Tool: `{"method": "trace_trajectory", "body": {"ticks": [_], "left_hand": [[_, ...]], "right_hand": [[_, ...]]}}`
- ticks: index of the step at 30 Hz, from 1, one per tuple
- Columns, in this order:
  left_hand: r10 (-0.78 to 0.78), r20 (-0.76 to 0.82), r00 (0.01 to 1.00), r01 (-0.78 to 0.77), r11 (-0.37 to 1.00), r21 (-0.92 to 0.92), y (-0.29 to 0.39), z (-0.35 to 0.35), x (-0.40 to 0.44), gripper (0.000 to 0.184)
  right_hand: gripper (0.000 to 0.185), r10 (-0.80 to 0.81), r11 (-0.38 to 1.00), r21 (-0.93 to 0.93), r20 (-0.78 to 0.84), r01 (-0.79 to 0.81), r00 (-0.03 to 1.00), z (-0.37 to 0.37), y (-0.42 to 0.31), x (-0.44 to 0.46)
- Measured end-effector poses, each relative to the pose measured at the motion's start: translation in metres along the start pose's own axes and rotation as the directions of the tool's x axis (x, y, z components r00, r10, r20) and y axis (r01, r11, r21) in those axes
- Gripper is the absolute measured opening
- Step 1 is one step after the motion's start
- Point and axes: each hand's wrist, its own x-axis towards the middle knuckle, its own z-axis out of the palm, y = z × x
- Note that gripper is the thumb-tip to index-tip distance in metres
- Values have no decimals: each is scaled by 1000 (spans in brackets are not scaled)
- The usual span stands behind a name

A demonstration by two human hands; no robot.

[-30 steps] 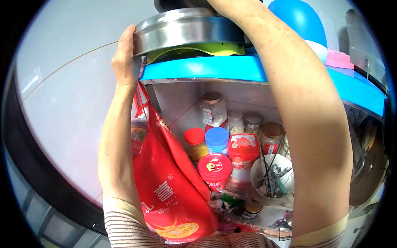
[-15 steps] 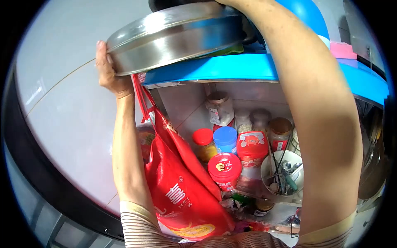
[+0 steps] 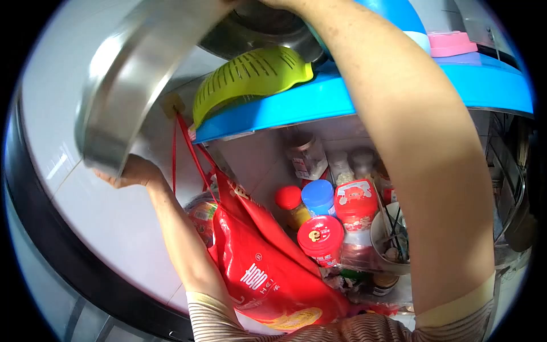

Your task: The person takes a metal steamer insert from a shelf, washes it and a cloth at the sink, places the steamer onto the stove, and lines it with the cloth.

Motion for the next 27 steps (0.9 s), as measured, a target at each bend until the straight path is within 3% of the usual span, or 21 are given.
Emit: {"method": "trace_trajectory", "body": {"ticks": [1, 3, 7, 8, 12, 15, 16, 19, 21, 23, 25, 27], "left_hand": [[-180, -120, 976, 144, 955, -259, 1, 4, 3, 13], [-180, -116, 977, 174, 983, -57, 2, -2, 11, 16], [-556, -190, 809, 520, 829, -208, -16, 1, 27, 16], [-633, -108, 767, 610, 770, -185, 34, -1, 42, 24], [-697, -18, 717, 661, 688, -301, 34, -11, 77, 36], [-704, 116, 700, 708, 664, -242, 37, -30, 100, 39], [-703, 145, 696, 717, 667, -205, 39, -39, 108, 39], [-729, 126, 673, 737, 643, -209, 44, -82, 129, 37], [-757, 89, 648, 752, 616, -235, 44, -115, 140, 37], [-750, 11, 661, 735, 644, -214, 44, -136, 149, 34], [-692, 3, 722, 680, 709, -184, 56, -158, 161, 32], [-705, 48, 708, 703, 697, -137, 59, -181, 172, 32]], "right_hand": [[23, 20, 1000, -6, 15, -20, 1000, -6, -4, -2], [19, -56, 998, -42, 3, 56, 998, -2, -8, -4], [14, -342, 925, -183, -15, 333, 940, 37, -20, -4], [14, -358, 904, -232, 50, 360, 932, 31, -30, -10], [13, -466, 822, -261, 202, 506, 862, 17, -58, -21], [13, -510, 711, -226, 485, 666, 710, -2, -74, -42], [14, -634, 665, -196, 363, 721, 683, 30, -65, -49], [15, -656, 669, -212, 282, 712, 700, 20, -66, -57], [19, -682, 539, -361, 343, 761, 646, 5, -77, -58], [22, -664, 509, -374, 404, 776, 630, -8, -86, -59], [22, -641, 575, -286, 425, 767, 639, -4, -92, -61], [22, -601, 656, -262, 386, 708, 700, 5, -99, -64]]}}
